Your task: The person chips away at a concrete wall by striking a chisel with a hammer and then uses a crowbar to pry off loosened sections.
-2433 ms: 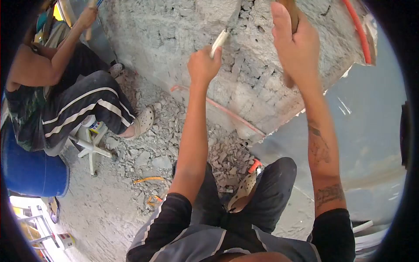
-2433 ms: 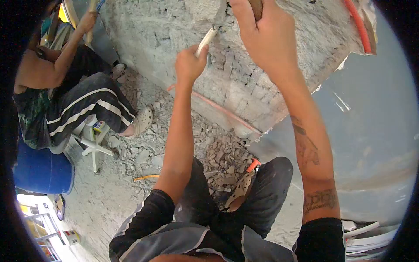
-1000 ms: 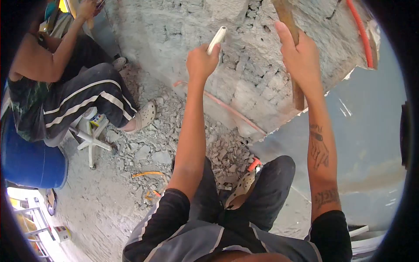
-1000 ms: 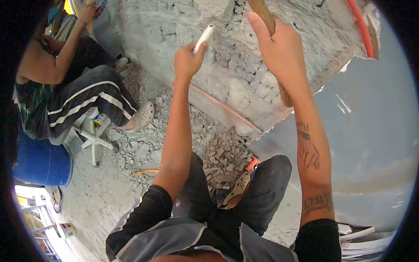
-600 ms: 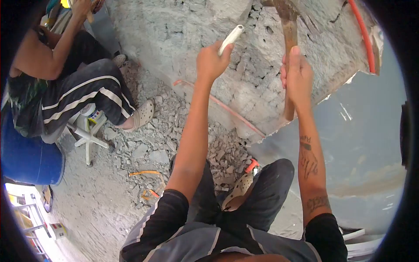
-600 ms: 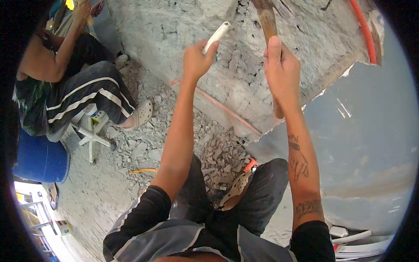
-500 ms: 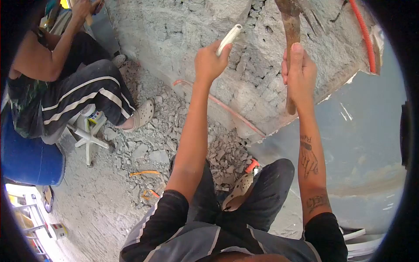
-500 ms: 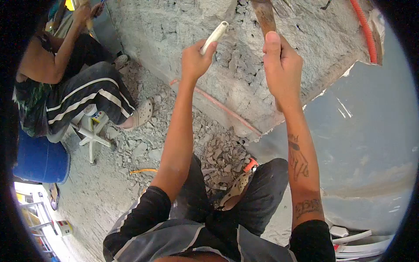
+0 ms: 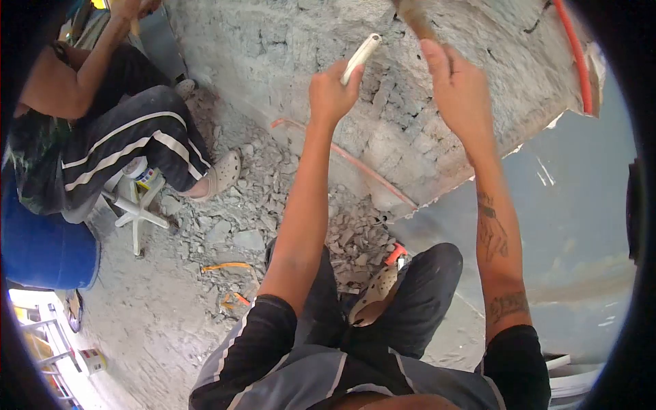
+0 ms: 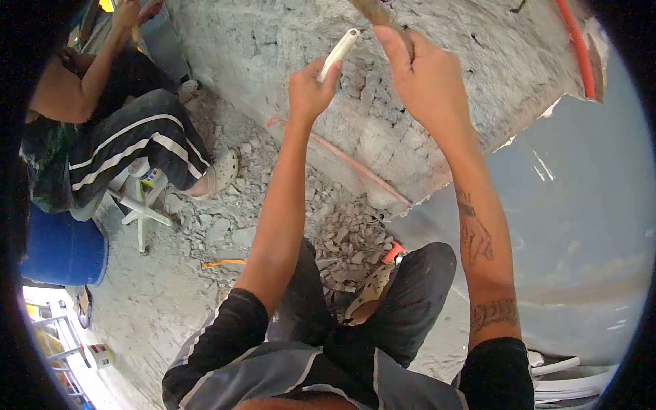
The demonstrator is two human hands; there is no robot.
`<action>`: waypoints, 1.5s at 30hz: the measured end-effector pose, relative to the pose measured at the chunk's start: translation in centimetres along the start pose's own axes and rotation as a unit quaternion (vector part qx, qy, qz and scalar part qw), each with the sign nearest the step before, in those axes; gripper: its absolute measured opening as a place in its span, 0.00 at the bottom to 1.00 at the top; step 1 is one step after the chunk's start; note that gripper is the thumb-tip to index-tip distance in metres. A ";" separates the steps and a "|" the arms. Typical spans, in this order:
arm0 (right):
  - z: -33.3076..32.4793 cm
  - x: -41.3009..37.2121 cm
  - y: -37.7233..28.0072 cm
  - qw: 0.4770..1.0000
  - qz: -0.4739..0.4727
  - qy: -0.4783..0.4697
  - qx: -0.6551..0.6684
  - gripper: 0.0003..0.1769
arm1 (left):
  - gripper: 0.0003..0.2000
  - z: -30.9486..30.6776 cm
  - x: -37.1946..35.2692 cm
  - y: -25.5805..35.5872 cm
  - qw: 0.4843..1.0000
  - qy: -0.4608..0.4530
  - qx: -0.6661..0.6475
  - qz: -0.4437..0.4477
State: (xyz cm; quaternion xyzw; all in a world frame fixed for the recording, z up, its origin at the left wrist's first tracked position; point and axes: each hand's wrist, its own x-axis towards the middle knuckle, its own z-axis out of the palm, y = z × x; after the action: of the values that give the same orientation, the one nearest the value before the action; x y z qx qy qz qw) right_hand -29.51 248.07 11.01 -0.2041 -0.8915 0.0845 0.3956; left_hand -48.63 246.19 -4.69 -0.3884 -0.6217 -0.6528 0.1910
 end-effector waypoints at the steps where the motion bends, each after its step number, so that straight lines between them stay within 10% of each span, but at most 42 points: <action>1: 0.2 -0.2 -0.3 1.000 -0.001 -0.002 -0.001 0.31 | 0.15 0.1 -0.1 0.0 1.000 0.001 -0.001 -0.002; 4: 1.9 -0.9 1.0 0.992 -0.055 0.081 0.079 0.32 | 0.15 0.0 -0.1 0.2 1.000 0.012 0.014 0.015; 6: 5.0 -0.8 5.5 0.993 -0.015 -0.021 -0.111 0.33 | 0.16 -0.3 -0.3 0.5 0.999 -0.006 0.043 0.003; 10: 3.9 0.1 5.7 0.991 0.029 -0.099 -0.088 0.34 | 0.16 1.1 -0.9 -1.6 0.991 -0.054 0.122 0.029; 20: 7.7 -11.0 6.8 0.911 0.146 0.092 0.373 0.30 | 0.15 -1.1 -2.6 3.1 0.989 -0.052 0.139 0.006; 28: 11.8 -12.6 7.6 0.879 0.281 0.006 0.386 0.32 | 0.15 0.2 -4.2 3.9 0.994 -0.108 0.019 -0.022; 45: 17.4 -13.6 11.0 0.803 0.216 0.091 0.548 0.40 | 0.15 1.9 -4.5 0.5 0.998 -0.004 0.062 0.013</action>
State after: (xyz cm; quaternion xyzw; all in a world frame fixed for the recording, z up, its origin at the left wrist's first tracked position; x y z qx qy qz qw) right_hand -30.86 252.35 -13.24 -0.1477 -0.5893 0.6232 0.4925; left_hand -44.89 246.91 -7.88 -0.3866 -0.6565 -0.6090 0.2204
